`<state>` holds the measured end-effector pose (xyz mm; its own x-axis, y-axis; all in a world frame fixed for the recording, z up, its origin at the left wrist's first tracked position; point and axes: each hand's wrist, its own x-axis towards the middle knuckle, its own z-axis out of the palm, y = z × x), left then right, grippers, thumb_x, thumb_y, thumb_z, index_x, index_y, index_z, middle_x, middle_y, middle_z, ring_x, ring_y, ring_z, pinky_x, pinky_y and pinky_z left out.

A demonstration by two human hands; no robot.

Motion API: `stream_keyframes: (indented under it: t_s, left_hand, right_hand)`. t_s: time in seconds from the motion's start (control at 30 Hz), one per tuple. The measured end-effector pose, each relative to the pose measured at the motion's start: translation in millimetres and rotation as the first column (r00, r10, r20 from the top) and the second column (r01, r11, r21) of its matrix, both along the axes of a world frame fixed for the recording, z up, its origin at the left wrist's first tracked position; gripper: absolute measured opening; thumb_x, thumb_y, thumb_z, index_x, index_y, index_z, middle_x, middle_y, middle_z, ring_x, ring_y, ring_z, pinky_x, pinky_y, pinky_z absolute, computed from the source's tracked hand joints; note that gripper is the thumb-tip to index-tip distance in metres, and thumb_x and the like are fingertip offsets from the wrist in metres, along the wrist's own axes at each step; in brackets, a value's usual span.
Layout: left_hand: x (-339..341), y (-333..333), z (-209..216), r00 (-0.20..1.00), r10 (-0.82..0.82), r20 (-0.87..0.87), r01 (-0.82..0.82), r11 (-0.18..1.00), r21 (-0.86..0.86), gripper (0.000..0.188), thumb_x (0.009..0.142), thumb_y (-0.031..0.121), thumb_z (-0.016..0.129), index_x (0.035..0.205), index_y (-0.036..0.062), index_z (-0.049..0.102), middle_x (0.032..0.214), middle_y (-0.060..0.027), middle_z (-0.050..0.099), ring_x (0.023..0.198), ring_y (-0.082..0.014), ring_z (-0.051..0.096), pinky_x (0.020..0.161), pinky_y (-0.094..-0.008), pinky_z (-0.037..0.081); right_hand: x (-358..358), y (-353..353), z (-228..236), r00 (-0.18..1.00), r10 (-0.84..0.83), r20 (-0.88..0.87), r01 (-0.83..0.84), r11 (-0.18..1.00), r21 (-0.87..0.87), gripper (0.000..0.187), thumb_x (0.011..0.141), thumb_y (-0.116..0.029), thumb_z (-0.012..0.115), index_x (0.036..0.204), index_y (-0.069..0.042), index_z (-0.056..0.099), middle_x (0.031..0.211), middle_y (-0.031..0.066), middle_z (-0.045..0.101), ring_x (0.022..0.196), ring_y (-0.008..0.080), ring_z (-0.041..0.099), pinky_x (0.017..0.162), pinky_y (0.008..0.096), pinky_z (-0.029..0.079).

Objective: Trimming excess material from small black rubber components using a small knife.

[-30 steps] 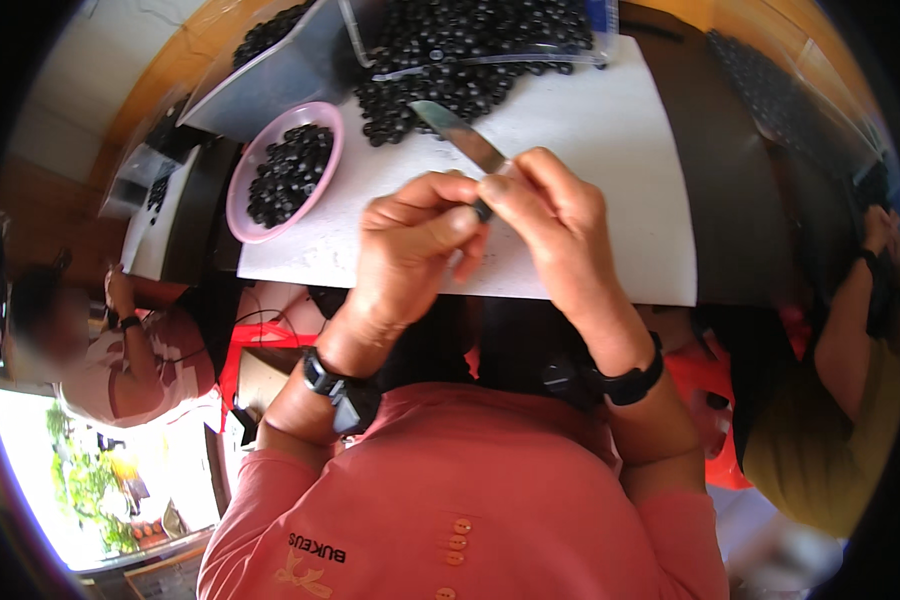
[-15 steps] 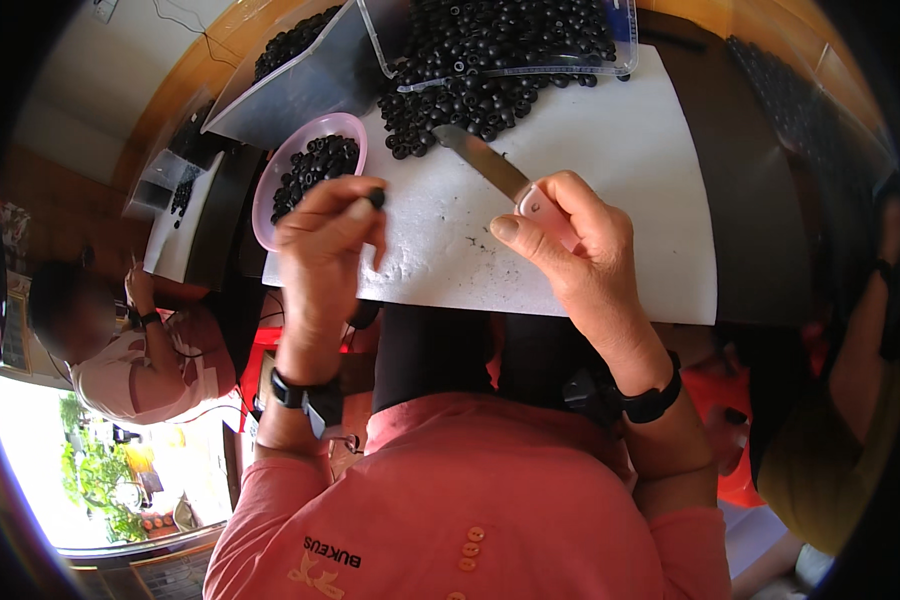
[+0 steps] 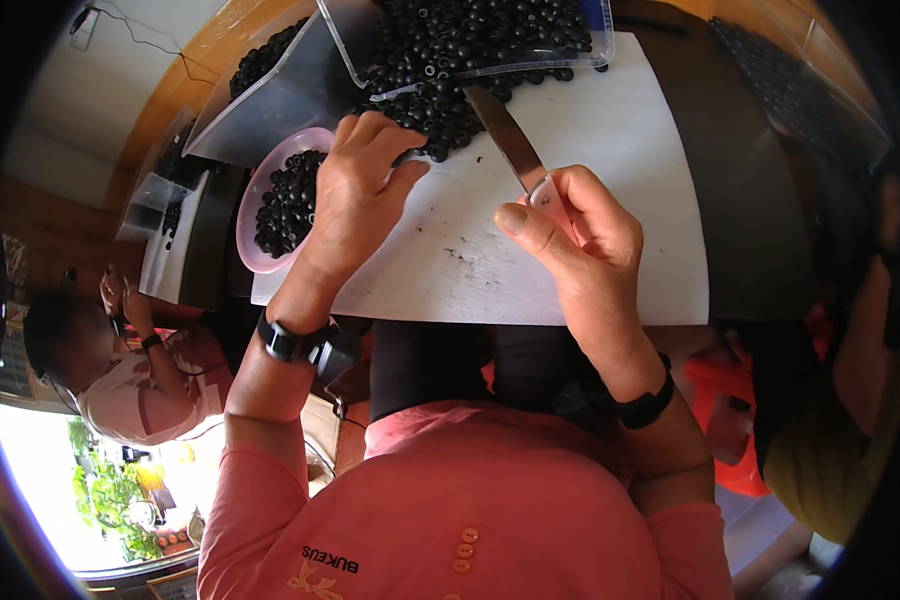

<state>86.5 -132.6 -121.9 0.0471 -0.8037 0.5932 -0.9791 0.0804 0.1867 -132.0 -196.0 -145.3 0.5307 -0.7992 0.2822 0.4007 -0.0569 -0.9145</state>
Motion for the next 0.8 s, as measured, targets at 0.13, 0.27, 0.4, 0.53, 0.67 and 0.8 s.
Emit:
stream_keyframes:
  t_s: [0.13, 0.27, 0.4, 0.53, 0.67, 0.8]
  left_hand:
    - [4, -21, -14, 0.995, 0.027, 0.100, -0.038, 0.993, 0.108, 0.019, 0.071, 0.004, 0.073, 0.089, 0.0034, 0.068, 0.090, -0.0095, 0.059, 0.090, -0.0306, 0.057, 0.073, -0.0408, 0.051]
    - [7, -17, -13, 0.998, -0.047, 0.043, 0.039, 0.985, 0.170, 0.017, 0.073, 0.001, 0.069, 0.090, 0.0026, 0.067, 0.090, -0.0098, 0.059, 0.090, -0.0299, 0.058, 0.074, -0.0397, 0.051]
    - [8, 7, -1, 0.984, -0.154, -0.090, 0.173, 0.951, 0.258, 0.029, 0.069, -0.011, 0.062, 0.094, 0.0023, 0.068, 0.089, -0.0095, 0.058, 0.090, -0.0287, 0.059, 0.073, -0.0351, 0.050]
    - [-1, 26, 4, 0.921, 0.013, -0.388, 0.081, 0.971, 0.226, 0.027, 0.071, -0.012, 0.058, 0.091, 0.0027, 0.068, 0.091, -0.0108, 0.061, 0.086, -0.0273, 0.062, 0.070, -0.0363, 0.052]
    - [-3, 26, -3, 0.911, 0.050, -0.409, 0.026, 0.984, 0.177, 0.014, 0.075, -0.003, 0.067, 0.088, 0.0011, 0.067, 0.086, -0.0105, 0.061, 0.079, -0.0252, 0.062, 0.067, -0.0355, 0.051]
    - [-5, 15, -8, 0.957, 0.103, -0.272, -0.051, 0.980, 0.190, 0.021, 0.072, 0.013, 0.079, 0.084, 0.0012, 0.066, 0.084, -0.0100, 0.061, 0.079, -0.0264, 0.061, 0.065, -0.0376, 0.051]
  right_hand:
    - [1, 1, 0, 1.000, 0.005, -0.004, -0.005, 1.000, 0.017, 0.018, 0.089, -0.005, 0.073, 0.084, -0.002, 0.056, 0.075, -0.0047, 0.049, 0.070, 0.0025, 0.043, 0.064, 0.0184, 0.038]
    - [-1, -1, -1, 1.000, 0.010, -0.006, -0.010, 1.000, 0.029, 0.019, 0.088, -0.006, 0.073, 0.084, -0.002, 0.055, 0.075, -0.0046, 0.049, 0.069, 0.0024, 0.042, 0.063, 0.0183, 0.037]
    - [-1, -1, -2, 1.000, 0.010, 0.020, -0.009, 1.000, -0.011, 0.020, 0.089, -0.008, 0.073, 0.084, -0.002, 0.055, 0.074, -0.0043, 0.049, 0.069, 0.0029, 0.043, 0.063, 0.0183, 0.039]
    - [-1, 0, -1, 1.000, 0.001, -0.020, -0.002, 0.998, -0.056, 0.021, 0.089, -0.011, 0.074, 0.084, -0.002, 0.055, 0.074, -0.0040, 0.050, 0.069, 0.0032, 0.045, 0.063, 0.0182, 0.039]
    - [0, 1, -2, 0.999, -0.009, -0.031, 0.007, 0.998, -0.069, 0.022, 0.089, -0.012, 0.074, 0.085, -0.002, 0.055, 0.073, -0.0044, 0.049, 0.068, 0.0032, 0.044, 0.062, 0.0184, 0.039]
    - [3, 1, -5, 0.999, -0.021, -0.050, 0.017, 0.997, -0.071, 0.021, 0.088, -0.011, 0.074, 0.083, -0.002, 0.056, 0.072, -0.0056, 0.044, 0.067, 0.0033, 0.040, 0.061, 0.0189, 0.037]
